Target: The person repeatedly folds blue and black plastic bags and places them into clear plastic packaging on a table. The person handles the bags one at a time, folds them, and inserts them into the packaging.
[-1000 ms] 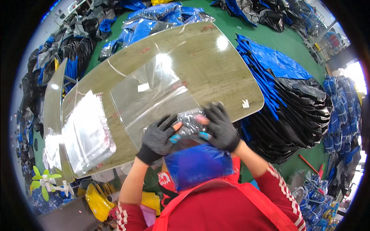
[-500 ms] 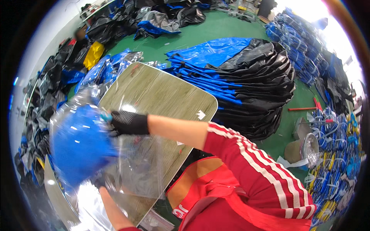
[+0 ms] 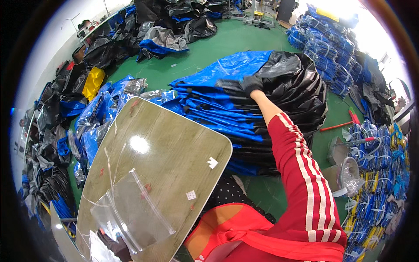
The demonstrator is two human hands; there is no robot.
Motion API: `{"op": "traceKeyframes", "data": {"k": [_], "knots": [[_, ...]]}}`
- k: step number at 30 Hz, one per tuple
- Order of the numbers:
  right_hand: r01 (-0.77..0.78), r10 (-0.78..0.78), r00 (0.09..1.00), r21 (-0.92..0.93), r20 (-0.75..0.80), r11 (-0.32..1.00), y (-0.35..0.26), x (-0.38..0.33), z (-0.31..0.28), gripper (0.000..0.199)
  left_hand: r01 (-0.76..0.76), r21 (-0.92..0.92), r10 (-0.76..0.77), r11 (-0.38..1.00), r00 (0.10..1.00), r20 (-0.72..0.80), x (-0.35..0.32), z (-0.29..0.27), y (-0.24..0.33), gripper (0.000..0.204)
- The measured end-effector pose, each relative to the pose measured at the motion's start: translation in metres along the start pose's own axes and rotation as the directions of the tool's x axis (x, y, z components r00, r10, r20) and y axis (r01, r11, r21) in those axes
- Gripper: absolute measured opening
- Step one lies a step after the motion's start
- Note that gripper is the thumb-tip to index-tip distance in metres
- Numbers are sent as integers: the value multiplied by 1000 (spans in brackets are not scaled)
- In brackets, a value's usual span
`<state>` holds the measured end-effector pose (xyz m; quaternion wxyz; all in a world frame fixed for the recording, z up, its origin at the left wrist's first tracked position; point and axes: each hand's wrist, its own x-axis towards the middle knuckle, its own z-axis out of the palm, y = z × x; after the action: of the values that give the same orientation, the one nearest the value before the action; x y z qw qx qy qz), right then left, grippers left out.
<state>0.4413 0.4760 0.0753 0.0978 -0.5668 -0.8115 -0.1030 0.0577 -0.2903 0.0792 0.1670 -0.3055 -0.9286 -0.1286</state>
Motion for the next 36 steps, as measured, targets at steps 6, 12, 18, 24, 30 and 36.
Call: {"op": "traceKeyframes", "data": {"k": [6, 12, 18, 24, 30, 36], "knots": [[524, 18, 765, 639, -643, 563, 42, -102, -156, 25, 430, -867, 212, 253, 849, 483, 30, 55, 104, 50], [305, 72, 936, 896, -345, 323, 133, -313, -172, 28, 737, -535, 502, -413, 675, 541, 76, 62, 175, 80], [740, -682, 633, 544, -367, 395, 113, -394, -152, 45, 521, -839, 561, -157, 746, 358, 144, 38, 136, 67], [490, -388, 866, 690, -315, 533, 89, -327, -199, 31, 570, -780, 535, 257, 589, 606, 91, -25, 129, 69], [71, -83, 960, 57, 268, 996, 78, -142, -155, 114, 269, -757, 373, 595, 742, 557, 41, -53, 109, 57], [11, -20, 953, 29, 304, 1000, 49, -140, -73, 53, 0, -714, 14, 700, 1000, 14, 71, 6, 139, 46]]}}
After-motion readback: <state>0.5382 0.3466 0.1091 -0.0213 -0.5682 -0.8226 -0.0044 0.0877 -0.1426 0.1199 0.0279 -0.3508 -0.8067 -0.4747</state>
